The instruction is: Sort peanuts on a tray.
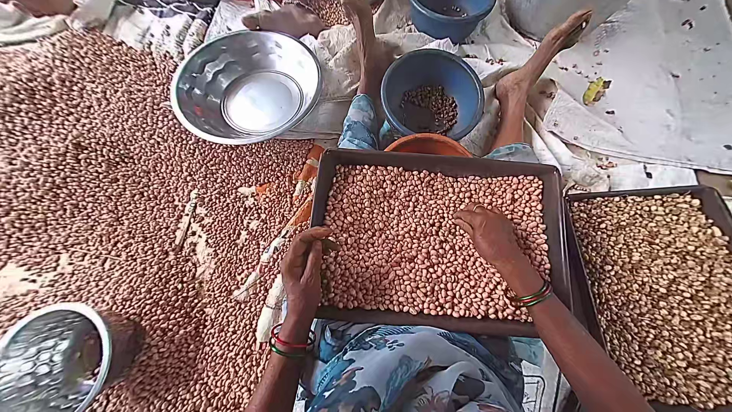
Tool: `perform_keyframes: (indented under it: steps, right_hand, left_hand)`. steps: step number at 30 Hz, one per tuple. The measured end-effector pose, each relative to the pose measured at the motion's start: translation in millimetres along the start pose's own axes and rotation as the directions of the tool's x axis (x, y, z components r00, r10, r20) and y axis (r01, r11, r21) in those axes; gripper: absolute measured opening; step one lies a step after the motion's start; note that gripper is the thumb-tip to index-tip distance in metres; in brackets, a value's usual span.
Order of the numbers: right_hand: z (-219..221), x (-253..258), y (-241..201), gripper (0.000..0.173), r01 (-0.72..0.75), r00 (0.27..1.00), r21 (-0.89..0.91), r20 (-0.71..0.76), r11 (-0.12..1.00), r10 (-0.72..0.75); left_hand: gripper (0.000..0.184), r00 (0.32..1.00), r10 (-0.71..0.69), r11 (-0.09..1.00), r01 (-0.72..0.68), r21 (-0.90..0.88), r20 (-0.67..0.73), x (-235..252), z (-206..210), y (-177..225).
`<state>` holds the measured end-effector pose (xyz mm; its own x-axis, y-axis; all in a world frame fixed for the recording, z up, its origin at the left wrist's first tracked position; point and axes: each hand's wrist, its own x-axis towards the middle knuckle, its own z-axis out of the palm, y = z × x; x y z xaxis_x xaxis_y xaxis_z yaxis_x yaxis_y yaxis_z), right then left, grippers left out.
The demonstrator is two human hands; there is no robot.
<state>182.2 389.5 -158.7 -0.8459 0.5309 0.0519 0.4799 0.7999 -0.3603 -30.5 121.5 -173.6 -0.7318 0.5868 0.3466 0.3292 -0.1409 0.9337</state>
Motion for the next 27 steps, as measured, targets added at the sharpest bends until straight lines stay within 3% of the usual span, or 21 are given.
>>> perform_keyframes:
  steps: [3, 7, 10, 12, 14, 15, 17, 18, 19, 20, 21, 23, 25, 27]
  right_hand:
    - [-1.3, 1.6, 2.6, 0.015, 0.042, 0.999, -0.051, 0.024, 0.998, -0.041]
    - [-2.3, 8.2, 16.6, 0.009, 0.209, 0.978, -0.078, 0.032, 0.975, -0.207]
    - [-14.4, 16.7, 9.0, 0.007, 0.211, 0.961, -0.115, 0.204, 0.971, -0.185]
    - [-29.4, 25.8, 5.6, 0.010, 0.130, 0.935, -0.027, 0.336, 0.991, -0.114]
    - [-38.7, 32.4, 9.6, 0.004, 0.063, 0.942, 0.255, 0.305, 0.965, -0.143]
    - [-39.8, 35.0, 9.4, 0.001, 0.015, 0.949, 0.456, 0.274, 0.890, -0.157]
    - [-29.0, 44.2, 2.4, 0.018, -0.140, 0.945, 0.796, 0.284, 0.589, -0.160]
    - [-19.4, 47.4, -3.5, 0.024, -0.204, 0.943, 0.884, 0.293, 0.420, -0.159]
    - [-10.6, 47.8, -10.1, 0.024, -0.240, 0.943, 0.915, 0.299, 0.324, -0.148]
    - [-3.5, 45.0, -18.1, 0.022, -0.232, 0.952, 0.909, 0.285, 0.346, -0.112]
    - [1.8, 44.6, -29.6, 0.015, -0.201, 0.967, 0.843, 0.252, 0.499, -0.036]
    - [9.4, 50.1, -55.5, 0.012, -0.138, 0.987, 0.509, 0.145, 0.850, 0.074]
    - [18.6, 54.7, -66.9, 0.017, -0.082, 0.995, 0.232, 0.079, 0.969, 0.066]
    - [24.8, 55.8, -70.9, 0.024, -0.062, 0.996, 0.095, 0.069, 0.994, 0.056]
  left_hand:
    - [0.026, 1.000, 0.003, 1.000, -0.004, 0.018, 0.010, 0.5, 0.4, 1.0]
    - [0.025, 1.000, 0.009, 0.999, -0.010, 0.037, 0.025, 1.3, 0.7, 1.3]
    - [0.025, 1.000, 0.007, 0.999, -0.008, 0.032, 0.023, 1.3, 0.3, 0.9]
    - [0.025, 1.000, 0.009, 0.999, -0.009, 0.033, 0.014, 1.4, 0.8, 0.8]
    - [0.025, 1.000, 0.002, 1.000, -0.003, 0.030, 0.011, 0.5, 0.5, 0.8]
    - [0.025, 1.000, 0.001, 1.000, -0.002, 0.029, 0.010, 0.5, 0.3, 0.8]
    - [0.025, 1.000, 0.004, 0.999, -0.005, 0.034, 0.018, 1.1, 0.0, 0.6]
    - [0.025, 1.000, 0.003, 0.999, -0.004, 0.033, 0.020, 1.3, 0.5, 0.6]
    - [0.025, 1.000, 0.002, 1.000, -0.003, 0.031, 0.019, 1.3, 1.4, 0.8]
    - [0.025, 1.000, -0.003, 0.999, 0.002, 0.032, 0.018, 1.1, 1.7, 1.3]
    - [0.025, 1.000, -0.007, 0.999, 0.007, 0.034, 0.013, 0.7, 1.4, 1.9]
    - [0.025, 1.000, -0.007, 0.999, 0.007, 0.041, 0.005, -0.1, 0.0, 2.2]
    - [0.025, 1.000, -0.001, 0.999, 0.001, 0.046, -0.005, -0.1, 0.1, 1.7]
    - [0.025, 1.000, 0.002, 0.999, -0.002, 0.043, 0.006, 0.6, -0.1, 2.1]
